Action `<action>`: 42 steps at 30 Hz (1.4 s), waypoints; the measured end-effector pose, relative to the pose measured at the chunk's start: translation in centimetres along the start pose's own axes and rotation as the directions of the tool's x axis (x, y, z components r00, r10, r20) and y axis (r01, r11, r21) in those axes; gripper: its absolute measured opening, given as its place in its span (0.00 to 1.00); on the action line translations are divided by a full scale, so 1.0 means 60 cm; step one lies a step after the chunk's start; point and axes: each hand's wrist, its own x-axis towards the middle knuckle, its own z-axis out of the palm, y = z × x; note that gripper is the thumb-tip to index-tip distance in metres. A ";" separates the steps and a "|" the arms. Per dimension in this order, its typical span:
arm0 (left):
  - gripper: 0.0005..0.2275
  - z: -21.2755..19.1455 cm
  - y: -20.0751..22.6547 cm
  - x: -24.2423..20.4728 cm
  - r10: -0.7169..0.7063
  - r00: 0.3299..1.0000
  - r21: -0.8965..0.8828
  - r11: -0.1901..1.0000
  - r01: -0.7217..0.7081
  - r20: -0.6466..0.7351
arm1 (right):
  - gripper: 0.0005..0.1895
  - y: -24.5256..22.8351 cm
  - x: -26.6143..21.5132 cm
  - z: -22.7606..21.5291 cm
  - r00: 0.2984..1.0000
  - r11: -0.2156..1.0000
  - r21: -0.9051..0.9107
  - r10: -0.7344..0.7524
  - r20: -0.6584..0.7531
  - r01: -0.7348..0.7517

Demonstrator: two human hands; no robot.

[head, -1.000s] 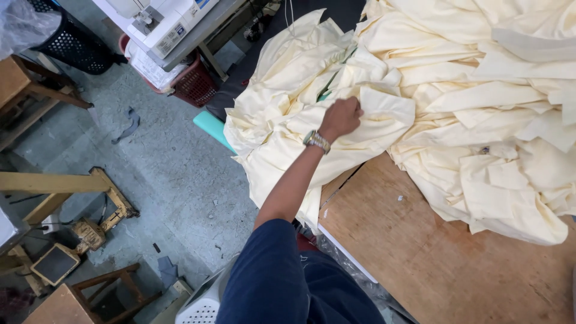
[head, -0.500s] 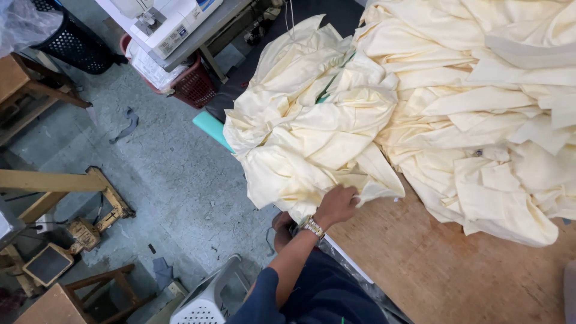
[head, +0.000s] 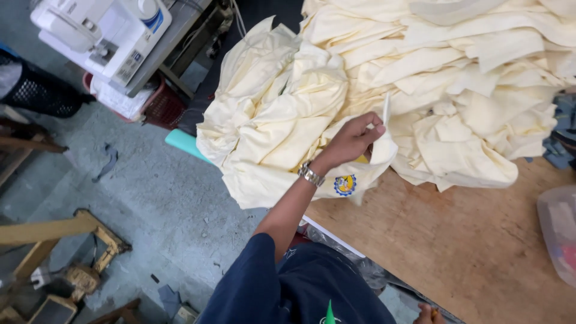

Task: Measuring specific dimensions on fabric pieces using a measuring tape and marking them with a pencil for further processing.

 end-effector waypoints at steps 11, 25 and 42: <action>0.08 0.286 -0.180 -0.135 -0.173 0.938 -0.019 0.982 0.187 0.300 | 0.11 -0.346 -0.252 -0.056 0.819 0.807 0.257 -0.568 0.084 0.533; 0.04 0.385 -0.008 -0.205 -0.241 0.859 0.031 0.966 0.255 0.452 | 0.25 -0.297 -0.191 -0.026 0.775 0.669 0.402 -0.475 -0.416 0.626; 0.09 0.315 -0.011 -0.138 -0.649 0.753 -0.733 0.460 0.501 0.108 | 0.21 -0.337 -0.216 -0.074 0.533 0.669 -0.034 -0.621 -0.574 0.742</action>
